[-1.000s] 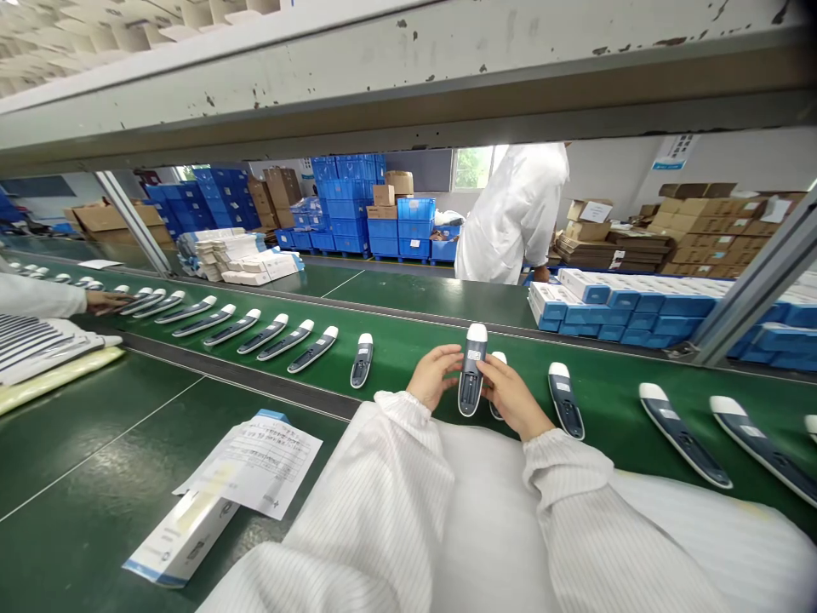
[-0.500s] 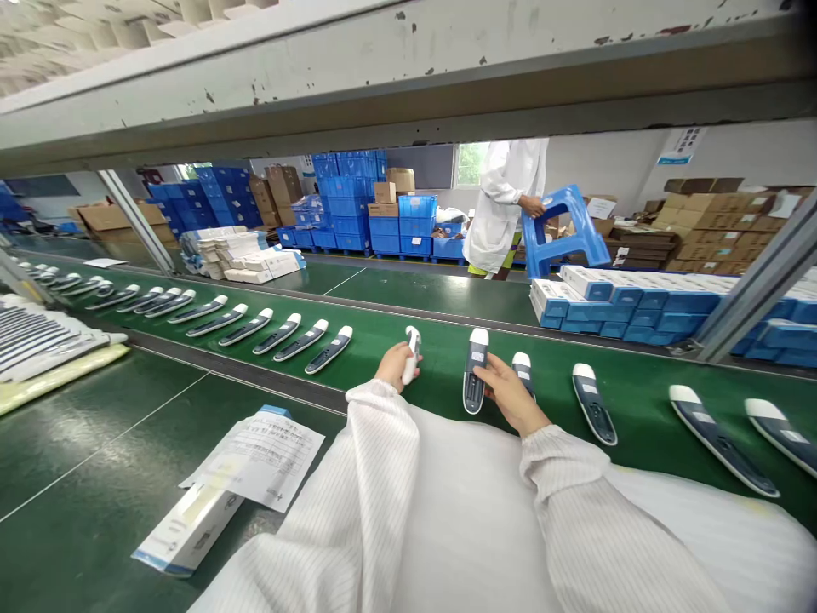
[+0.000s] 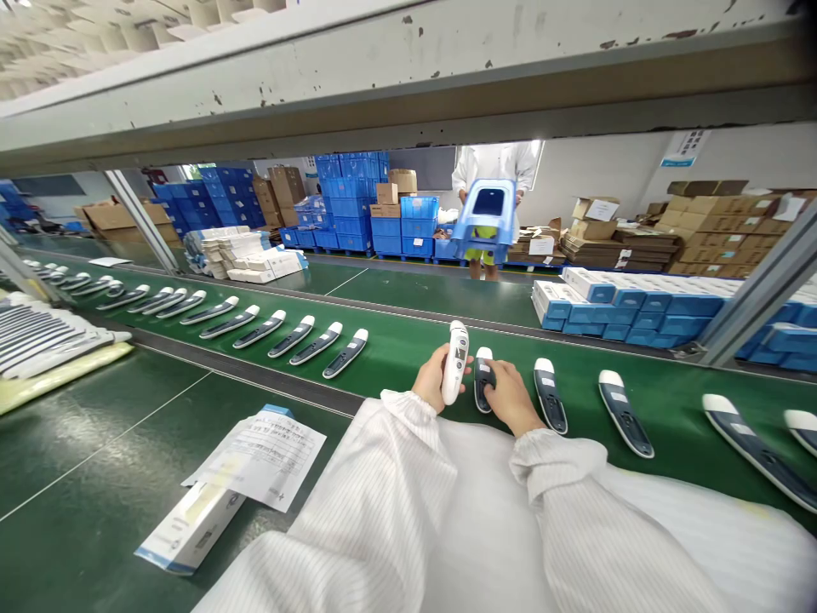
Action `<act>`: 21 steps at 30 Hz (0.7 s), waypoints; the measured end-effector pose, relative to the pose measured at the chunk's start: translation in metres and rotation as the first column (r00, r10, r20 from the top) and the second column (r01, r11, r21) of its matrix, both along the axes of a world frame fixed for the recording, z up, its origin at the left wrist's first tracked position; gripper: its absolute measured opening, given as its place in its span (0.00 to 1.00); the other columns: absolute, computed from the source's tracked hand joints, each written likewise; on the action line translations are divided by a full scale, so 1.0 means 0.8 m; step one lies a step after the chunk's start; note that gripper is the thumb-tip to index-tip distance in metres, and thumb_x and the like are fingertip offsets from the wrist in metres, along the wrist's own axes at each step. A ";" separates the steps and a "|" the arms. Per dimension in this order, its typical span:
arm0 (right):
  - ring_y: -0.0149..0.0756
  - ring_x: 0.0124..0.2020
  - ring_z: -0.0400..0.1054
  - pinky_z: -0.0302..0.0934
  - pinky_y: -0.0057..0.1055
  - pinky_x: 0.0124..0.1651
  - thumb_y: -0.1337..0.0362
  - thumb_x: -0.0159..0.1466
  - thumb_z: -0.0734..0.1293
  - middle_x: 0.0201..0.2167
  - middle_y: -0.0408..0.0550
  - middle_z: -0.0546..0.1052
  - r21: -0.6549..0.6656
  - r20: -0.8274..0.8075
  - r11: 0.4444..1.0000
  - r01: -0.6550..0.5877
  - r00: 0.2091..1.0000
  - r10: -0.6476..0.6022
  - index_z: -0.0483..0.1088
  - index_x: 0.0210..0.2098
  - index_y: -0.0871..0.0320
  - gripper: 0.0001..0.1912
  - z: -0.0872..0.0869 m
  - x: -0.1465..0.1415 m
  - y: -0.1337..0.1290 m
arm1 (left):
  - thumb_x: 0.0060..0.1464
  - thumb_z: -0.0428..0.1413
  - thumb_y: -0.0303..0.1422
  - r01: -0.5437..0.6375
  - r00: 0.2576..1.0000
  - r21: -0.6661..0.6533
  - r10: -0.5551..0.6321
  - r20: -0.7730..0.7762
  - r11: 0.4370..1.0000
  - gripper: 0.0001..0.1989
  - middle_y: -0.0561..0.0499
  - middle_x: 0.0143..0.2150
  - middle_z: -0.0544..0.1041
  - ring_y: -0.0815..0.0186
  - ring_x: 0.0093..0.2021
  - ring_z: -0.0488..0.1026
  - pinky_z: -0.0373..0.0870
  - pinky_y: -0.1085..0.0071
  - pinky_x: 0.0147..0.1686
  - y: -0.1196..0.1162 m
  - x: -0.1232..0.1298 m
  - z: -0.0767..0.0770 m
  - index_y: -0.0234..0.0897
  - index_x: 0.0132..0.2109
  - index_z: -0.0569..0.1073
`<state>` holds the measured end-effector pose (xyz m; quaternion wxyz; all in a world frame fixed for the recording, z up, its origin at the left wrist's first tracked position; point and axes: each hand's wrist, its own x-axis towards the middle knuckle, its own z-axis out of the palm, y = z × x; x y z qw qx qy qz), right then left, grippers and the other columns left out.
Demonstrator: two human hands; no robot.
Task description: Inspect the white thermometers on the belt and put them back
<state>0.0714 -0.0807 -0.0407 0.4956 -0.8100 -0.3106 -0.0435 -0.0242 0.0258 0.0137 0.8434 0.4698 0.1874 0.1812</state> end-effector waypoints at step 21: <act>0.35 0.40 0.67 0.61 0.29 0.36 0.53 0.54 0.69 0.40 0.43 0.75 0.555 -0.498 0.799 -0.229 0.678 0.541 0.72 0.43 0.50 0.18 0.036 -0.029 -0.008 | 0.43 0.54 0.21 -0.126 0.643 0.866 0.704 -0.301 0.484 0.24 0.30 0.61 0.58 0.41 0.66 0.44 0.43 0.42 0.59 0.127 -0.054 0.007 0.33 0.51 0.66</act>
